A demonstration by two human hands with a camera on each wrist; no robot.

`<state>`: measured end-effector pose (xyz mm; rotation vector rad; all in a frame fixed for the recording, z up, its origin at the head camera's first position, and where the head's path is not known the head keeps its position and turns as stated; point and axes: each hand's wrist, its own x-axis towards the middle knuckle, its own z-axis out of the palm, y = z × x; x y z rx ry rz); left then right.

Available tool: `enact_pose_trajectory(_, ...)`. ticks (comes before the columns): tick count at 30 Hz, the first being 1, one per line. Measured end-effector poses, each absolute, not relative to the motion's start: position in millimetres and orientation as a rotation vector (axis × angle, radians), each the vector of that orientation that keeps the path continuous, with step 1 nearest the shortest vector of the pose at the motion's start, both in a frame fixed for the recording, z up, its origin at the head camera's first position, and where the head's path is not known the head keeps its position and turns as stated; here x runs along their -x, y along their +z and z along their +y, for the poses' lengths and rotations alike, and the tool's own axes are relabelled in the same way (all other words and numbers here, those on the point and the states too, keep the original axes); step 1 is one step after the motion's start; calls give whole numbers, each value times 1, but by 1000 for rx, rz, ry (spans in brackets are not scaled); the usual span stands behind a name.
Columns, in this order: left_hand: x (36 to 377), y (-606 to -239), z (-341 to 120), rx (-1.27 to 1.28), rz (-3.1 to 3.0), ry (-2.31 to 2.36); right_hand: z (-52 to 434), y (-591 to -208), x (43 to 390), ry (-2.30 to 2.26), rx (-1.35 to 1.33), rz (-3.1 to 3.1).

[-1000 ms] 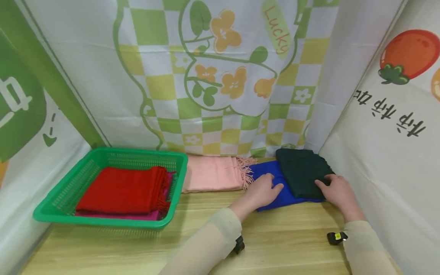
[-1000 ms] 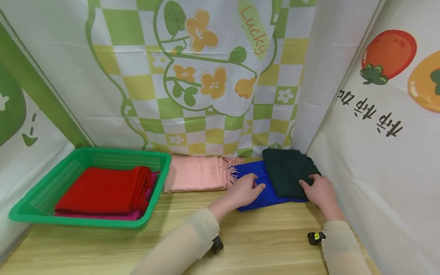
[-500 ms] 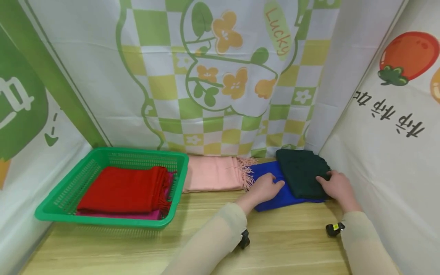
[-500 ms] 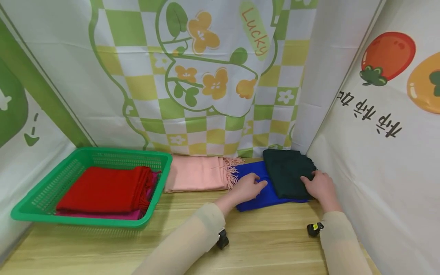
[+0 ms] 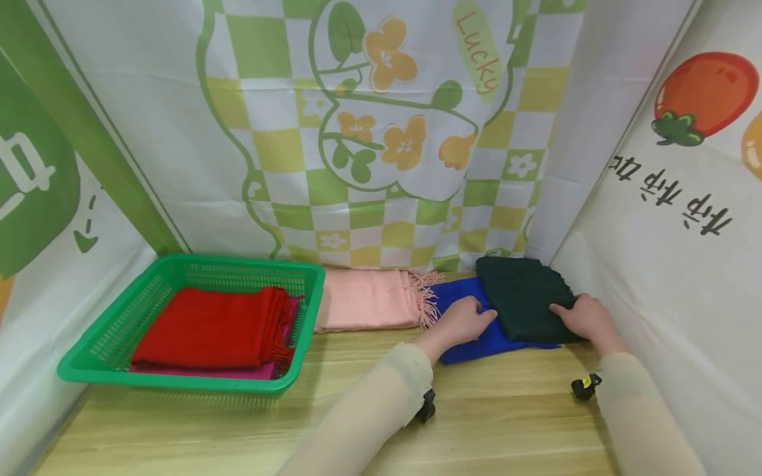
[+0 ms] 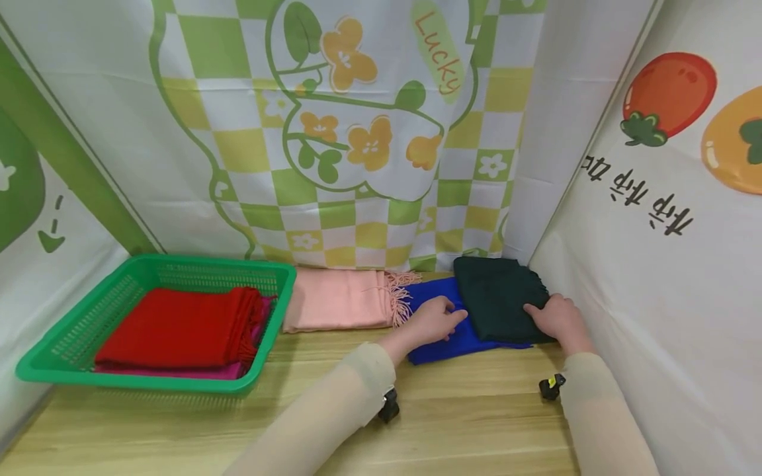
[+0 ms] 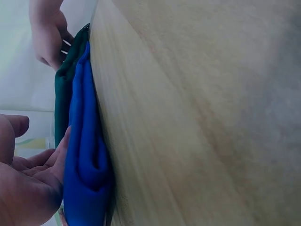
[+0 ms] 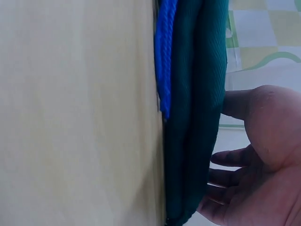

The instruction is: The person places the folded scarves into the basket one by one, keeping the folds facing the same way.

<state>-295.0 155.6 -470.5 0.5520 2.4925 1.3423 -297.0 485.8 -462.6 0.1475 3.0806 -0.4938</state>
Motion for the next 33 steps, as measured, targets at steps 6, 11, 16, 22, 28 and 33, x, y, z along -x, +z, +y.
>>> enact_pose_trajectory(6,297,-467,166,-557,2498,1336,497,-453,305,-441,-128,2989)
enact_pose_trajectory(11,296,-466,174,-567,2472,1348,504,-448,308,-411,-130,2924)
enact_pose_trajectory(16,294,-467,176,-505,2378,1468,502,-447,312,-387,-125,2921)
enact_pose_trajectory(22,288,-474,179,-431,2108,1688,498,-452,310,-296,-146,2960)
enact_pose_trajectory(28,290,-479,178,-424,1954,1789,500,-458,311,-386,-187,2963)
enact_pose_trajectory(33,295,-482,175,-405,1851,1835,503,-461,316,-482,-200,2926)
